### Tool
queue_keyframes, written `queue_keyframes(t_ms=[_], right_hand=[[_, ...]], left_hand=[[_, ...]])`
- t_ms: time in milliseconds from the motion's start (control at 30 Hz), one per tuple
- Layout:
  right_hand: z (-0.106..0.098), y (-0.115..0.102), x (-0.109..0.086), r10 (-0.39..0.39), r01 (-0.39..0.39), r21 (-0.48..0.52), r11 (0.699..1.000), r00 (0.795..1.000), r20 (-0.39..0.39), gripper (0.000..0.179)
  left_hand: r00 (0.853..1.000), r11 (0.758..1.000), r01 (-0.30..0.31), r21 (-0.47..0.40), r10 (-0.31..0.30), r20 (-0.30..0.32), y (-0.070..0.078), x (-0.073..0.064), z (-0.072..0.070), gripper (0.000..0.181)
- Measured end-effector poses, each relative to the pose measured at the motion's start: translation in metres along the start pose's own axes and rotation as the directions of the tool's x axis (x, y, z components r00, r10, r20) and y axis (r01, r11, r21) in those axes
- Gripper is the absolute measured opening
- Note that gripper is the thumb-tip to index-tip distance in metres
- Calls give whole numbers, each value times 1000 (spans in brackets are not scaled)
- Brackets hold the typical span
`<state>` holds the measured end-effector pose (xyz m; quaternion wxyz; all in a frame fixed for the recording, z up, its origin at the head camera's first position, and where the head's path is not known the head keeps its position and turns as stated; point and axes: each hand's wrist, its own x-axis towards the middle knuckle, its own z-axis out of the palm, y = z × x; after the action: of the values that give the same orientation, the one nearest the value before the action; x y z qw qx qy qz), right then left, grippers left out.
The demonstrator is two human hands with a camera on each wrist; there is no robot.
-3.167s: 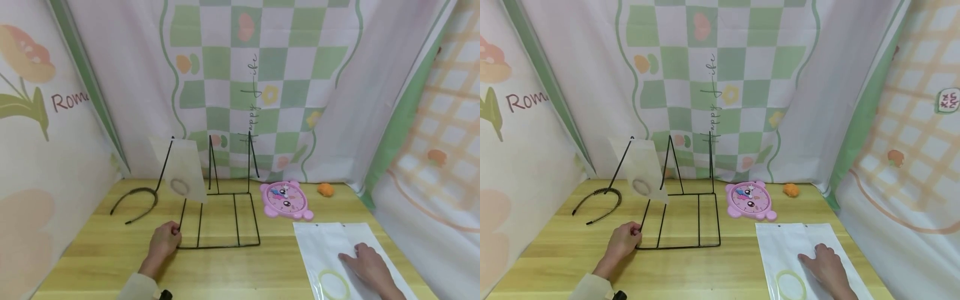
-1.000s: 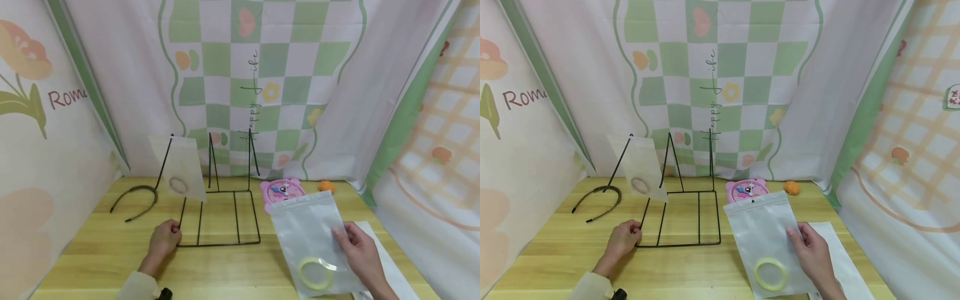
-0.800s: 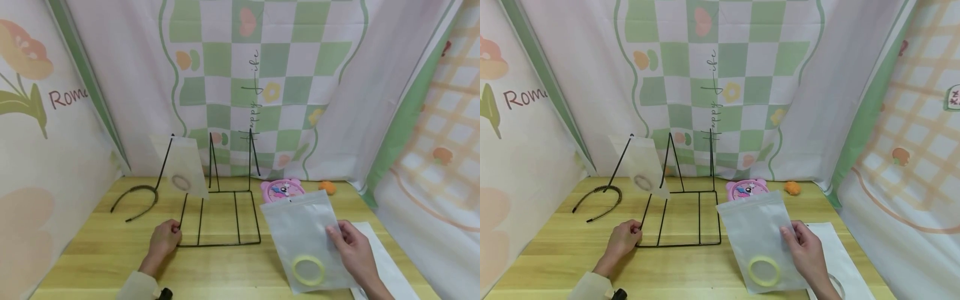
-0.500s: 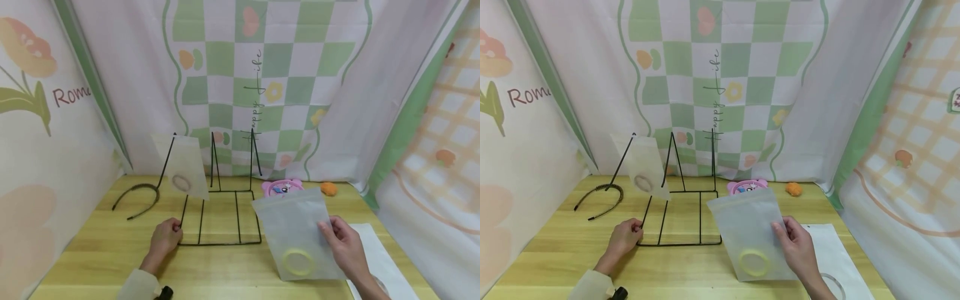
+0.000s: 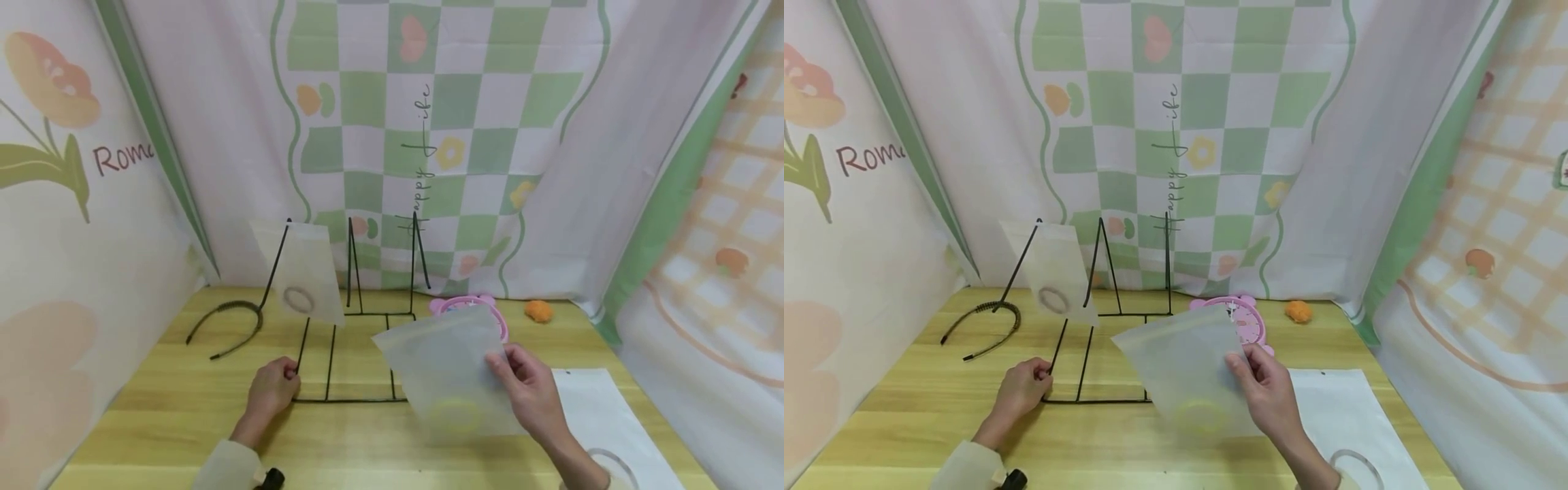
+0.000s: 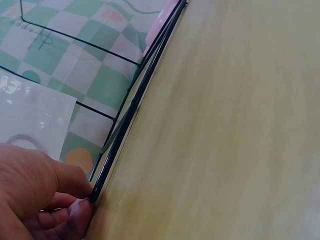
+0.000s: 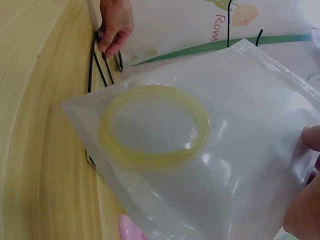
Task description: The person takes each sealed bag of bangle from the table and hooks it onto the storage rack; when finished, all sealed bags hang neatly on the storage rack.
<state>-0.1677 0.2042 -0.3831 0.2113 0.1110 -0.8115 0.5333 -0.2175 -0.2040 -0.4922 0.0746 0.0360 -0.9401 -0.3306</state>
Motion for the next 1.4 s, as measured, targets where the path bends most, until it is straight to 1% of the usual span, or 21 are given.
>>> queue_keyframes(t_ms=[300,467,633,900,1133,1400], right_hand=[[23,-8,1,-49,48,74,996,999,21,9],[35,-12,2,-85,78,129,989,995,55,9],[47,-18,1,-103,84,179,980,989,101,8],[62,-26,3,-113,91,202,975,989,97,7],[75,-30,6,-117,89,240,967,988,101,5],[85,-33,9,-69,36,268,963,991,114,7]], left_hand=[[1000,1000,6,-7,-6,0,0,0,0,30],[1000,1000,-4,-13,4,-7,-1,1,0,29],[1000,1000,8,-10,-8,-3,-2,0,-1,30],[1000,1000,-4,-5,4,-22,-2,1,2,28],[1000,1000,-3,-6,3,-25,-3,-1,4,26],[999,1000,-12,2,12,-37,-1,0,2,26]])
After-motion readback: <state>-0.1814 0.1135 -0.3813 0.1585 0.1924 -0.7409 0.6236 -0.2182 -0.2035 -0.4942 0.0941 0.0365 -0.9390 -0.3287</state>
